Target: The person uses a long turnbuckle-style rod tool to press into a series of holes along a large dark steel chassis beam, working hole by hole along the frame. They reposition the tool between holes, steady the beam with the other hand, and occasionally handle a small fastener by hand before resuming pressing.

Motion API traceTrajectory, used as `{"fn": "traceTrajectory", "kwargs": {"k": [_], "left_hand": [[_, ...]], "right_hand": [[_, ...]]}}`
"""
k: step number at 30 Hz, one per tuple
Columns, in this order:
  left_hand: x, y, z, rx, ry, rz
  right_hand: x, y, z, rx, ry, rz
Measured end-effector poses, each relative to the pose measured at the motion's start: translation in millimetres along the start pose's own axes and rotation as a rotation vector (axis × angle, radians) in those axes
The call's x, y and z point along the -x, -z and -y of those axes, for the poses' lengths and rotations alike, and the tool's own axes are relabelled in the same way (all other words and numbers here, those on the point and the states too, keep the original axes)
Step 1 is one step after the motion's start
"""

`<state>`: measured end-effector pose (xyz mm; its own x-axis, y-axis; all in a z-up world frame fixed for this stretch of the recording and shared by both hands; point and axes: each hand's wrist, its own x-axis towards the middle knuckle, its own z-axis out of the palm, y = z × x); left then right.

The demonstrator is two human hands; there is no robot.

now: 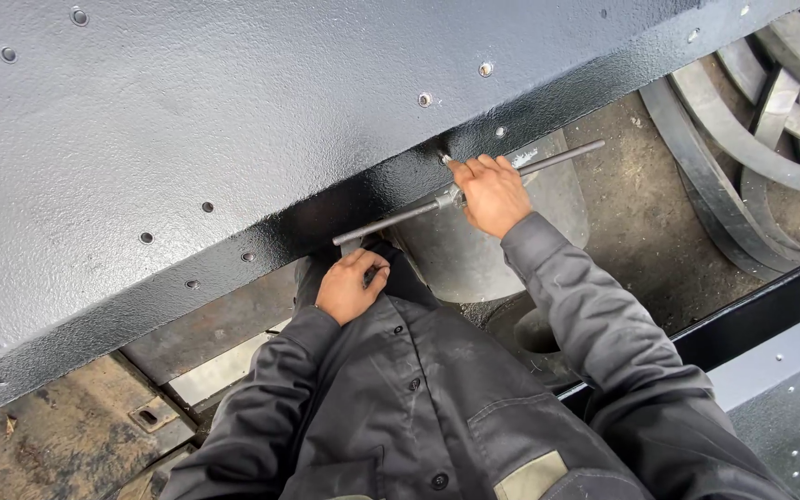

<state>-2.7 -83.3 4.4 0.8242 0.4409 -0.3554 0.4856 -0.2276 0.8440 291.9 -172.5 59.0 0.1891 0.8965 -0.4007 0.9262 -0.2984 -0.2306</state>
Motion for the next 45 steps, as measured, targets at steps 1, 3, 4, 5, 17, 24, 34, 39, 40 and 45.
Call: {"fn": "traceTrajectory", "kwargs": {"k": [1,3,4,5,17,24,34,39,40,45], "left_hand": [[-3,0,-3,-0.001,0.023,0.060],[-7,-2,-5,0.003,0.001,0.063],[-10,-3,-7,0.007,-0.019,0.065],[-10,-3,-7,0.008,-0.019,0.066],[2,-29,5,-0.136,0.067,0.447],[-24,-37,-24,0.012,0.002,0.133],[-65,-36,-39,-0.030,0.118,0.136],[-89,20,-74,-0.308,-0.093,-0.082],[-95,30,-79,-0.386,-0.134,-0.084],[-133,53,-109,-0.698,-0.369,-0.114]], "right_hand": [[-1,2,1,0.011,0.000,0.007],[0,0,-1,0.035,0.022,0.001],[-1,-1,-3,0.059,0.044,-0.003],[1,-9,-7,0.059,0.043,-0.002],[-16,-9,-13,0.064,0.091,0.043],[-5,-106,-6,-1.223,-0.520,-0.258],[-8,-68,30,-1.994,-1.105,-0.527],[37,-9,33,-0.586,-0.621,-0.707],[41,-2,29,-0.173,-0.363,-0.670],[8,-47,-2,-0.316,-0.261,-0.367]]}}
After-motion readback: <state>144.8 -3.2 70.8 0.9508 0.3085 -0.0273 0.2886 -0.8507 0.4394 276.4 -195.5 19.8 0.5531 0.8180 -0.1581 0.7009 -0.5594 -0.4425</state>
